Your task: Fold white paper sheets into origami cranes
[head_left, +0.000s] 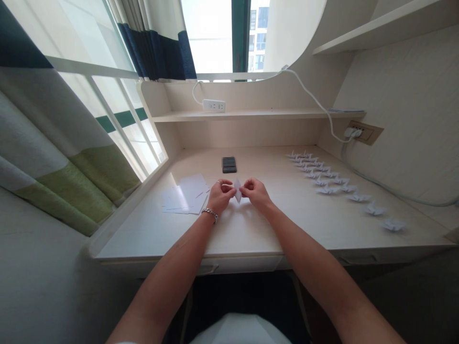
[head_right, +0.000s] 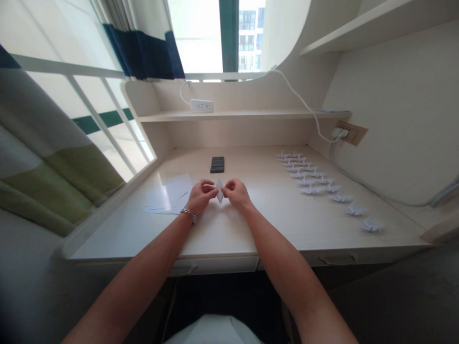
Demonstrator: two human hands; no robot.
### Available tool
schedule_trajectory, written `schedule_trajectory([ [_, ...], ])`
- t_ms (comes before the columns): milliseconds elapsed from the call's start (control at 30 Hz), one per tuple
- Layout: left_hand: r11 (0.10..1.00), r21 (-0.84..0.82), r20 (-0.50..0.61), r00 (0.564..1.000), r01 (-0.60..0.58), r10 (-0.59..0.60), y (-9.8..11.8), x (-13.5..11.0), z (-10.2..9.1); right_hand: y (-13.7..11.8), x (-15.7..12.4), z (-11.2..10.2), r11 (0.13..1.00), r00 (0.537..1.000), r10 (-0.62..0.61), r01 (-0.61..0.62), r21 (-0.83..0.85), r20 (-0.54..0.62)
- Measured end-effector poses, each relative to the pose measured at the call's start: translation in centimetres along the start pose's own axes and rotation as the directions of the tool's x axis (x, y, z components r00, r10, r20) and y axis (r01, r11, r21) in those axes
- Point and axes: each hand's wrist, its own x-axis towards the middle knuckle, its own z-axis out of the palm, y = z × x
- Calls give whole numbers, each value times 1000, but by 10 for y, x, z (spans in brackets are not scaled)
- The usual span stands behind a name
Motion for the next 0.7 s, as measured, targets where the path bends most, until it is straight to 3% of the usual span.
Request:
schedule_trajectory([
  [133, 1000, 9, -32, 999, -19, 19, -3, 3, -1, 0, -1, -1, 1000, 999, 10, -10, 13, 37],
  [333, 999, 13, -36, 998, -47, 48, -1, 3, 3, -1, 3, -2, 999, 999, -53, 53, -10, 0],
  [533, 994, 90, -137, 988, -65, 77, -6, 5, 0, -8, -5, 0, 972, 985, -162, 148, -182, -65],
  [700, 988, 135, -195, 976, -73, 99, -10, 7, -4, -8, -8, 1, 933, 977, -210, 191, -306, -31],
])
